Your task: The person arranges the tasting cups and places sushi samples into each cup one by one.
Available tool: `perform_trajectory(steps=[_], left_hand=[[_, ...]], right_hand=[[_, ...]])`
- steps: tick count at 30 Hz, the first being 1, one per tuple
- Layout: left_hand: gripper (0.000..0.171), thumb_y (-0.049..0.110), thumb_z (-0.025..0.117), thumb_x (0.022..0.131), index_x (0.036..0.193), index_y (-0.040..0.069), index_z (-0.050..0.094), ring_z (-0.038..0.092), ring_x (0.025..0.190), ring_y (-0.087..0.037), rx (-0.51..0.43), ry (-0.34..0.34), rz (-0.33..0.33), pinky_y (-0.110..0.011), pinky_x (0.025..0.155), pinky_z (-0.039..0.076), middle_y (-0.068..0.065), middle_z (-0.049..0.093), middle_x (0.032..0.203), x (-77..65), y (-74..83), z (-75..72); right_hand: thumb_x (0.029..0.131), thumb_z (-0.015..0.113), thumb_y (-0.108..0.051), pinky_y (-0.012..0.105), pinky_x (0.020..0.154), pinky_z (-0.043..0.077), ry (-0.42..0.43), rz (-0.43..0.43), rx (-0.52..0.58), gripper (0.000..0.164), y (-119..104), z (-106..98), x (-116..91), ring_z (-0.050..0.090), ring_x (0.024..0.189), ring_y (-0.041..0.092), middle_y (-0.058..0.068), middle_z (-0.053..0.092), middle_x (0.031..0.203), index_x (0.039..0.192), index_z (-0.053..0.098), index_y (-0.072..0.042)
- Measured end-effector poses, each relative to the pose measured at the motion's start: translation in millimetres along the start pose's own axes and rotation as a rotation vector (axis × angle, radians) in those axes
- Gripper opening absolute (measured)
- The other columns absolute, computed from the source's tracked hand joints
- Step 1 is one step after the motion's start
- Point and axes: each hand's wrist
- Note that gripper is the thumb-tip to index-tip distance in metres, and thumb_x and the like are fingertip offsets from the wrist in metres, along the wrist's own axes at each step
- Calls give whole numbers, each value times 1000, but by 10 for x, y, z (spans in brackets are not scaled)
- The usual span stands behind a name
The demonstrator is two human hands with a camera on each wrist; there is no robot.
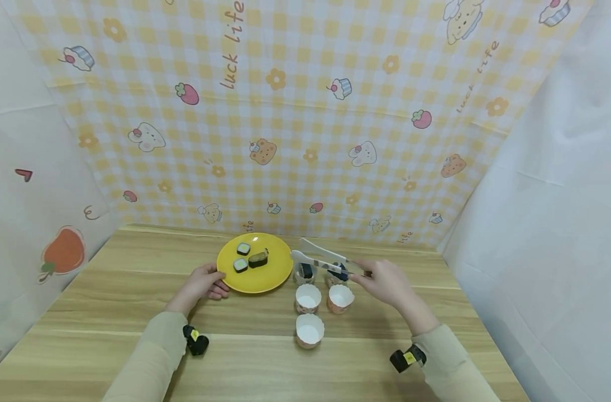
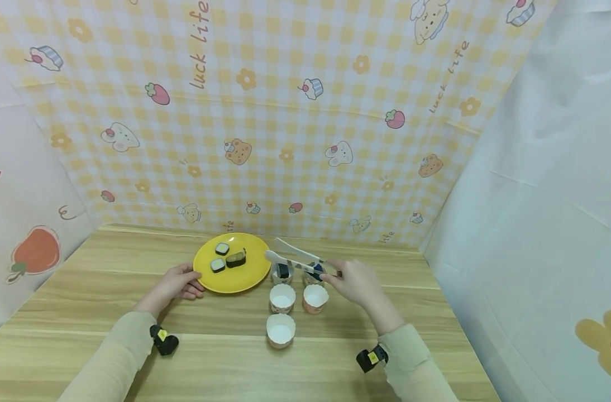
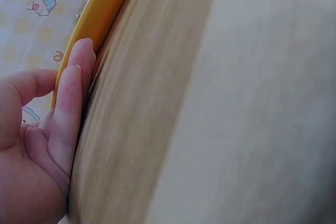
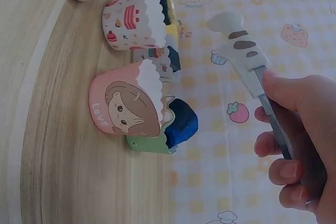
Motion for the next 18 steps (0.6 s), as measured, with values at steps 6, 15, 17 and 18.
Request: perform_trajectory(steps=[6,15,17,18], left_hand=[[49,8,44,100,139,-15,25,67,61,-20,3,4,-6,-30,54,56,-10,65,73,-6,9,2],[48,9,44,99,138,-14,27,67,62,-20,5,9,-12,-30,55,56,-10,65,73,17,-8,2],[48,9,44,99,138,-14,27,67,61,-19,5,13,-13,-29,55,56,-10,65,73,29,-15,-1],[47,8,44,99,138,-13,28,67,61,-19,4,16,-14,-29,55,56,-10,65,72,34,-19,-2]], right_hand=[[89,67,-40,26,42,27,-26,-24,-16,41,-4,41,83,34,45,4,-13,42,51,119,68,-13],[90,65,-42,26,44,29,-71,-27,-38,41,-37,93,184,37,47,4,-12,45,54,120,68,-15],[90,65,-42,26,44,29,-80,-33,-36,41,-48,103,210,37,48,4,-13,44,54,121,68,-15],[90,65,-41,26,44,28,-85,-36,-35,41,-54,107,224,37,47,4,-12,44,54,121,67,-15]])
Point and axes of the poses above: each hand's wrist, its own x-axis towards the middle knuckle, its own z-axis out of the palm, y = z × x
